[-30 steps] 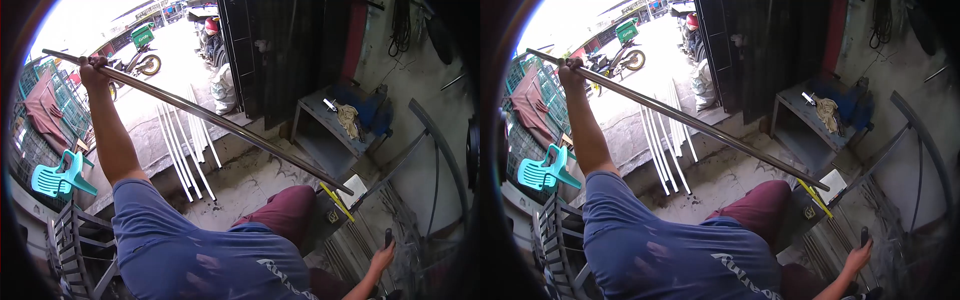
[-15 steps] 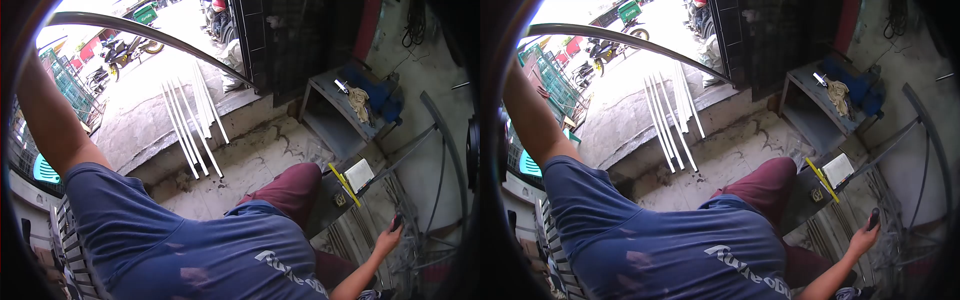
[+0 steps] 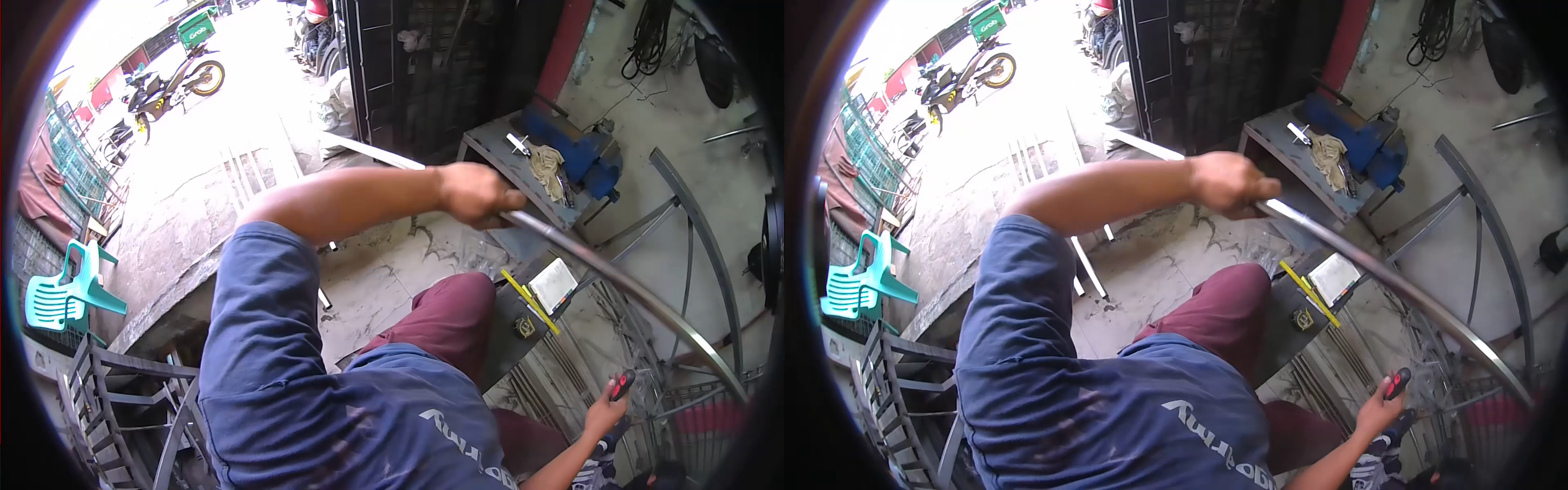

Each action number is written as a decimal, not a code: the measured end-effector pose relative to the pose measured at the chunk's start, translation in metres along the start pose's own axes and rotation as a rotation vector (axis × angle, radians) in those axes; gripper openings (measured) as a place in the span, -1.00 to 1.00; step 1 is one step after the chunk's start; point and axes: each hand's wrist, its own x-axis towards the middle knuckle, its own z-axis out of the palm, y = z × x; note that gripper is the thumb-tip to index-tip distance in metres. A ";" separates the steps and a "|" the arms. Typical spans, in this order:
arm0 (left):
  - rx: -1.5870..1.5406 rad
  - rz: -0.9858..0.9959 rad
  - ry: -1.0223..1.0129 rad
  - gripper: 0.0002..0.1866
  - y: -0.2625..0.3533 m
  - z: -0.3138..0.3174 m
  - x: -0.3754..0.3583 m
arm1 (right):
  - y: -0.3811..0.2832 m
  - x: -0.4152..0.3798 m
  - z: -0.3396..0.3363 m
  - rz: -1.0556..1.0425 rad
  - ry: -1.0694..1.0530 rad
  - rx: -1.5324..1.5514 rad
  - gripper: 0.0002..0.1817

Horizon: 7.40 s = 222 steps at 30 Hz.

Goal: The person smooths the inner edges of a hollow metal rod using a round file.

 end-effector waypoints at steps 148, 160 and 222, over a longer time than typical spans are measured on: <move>-0.678 -0.182 -0.756 -0.61 0.171 0.331 0.095 | 0.039 -0.130 0.107 0.607 0.096 1.350 -0.73; -1.070 -0.340 -1.092 -0.33 0.158 0.331 0.115 | 0.078 -0.112 0.083 0.538 0.231 1.294 -0.69; -0.739 -0.141 -0.335 -0.73 0.174 0.329 0.075 | 0.054 -0.128 0.117 0.650 0.283 1.321 -0.72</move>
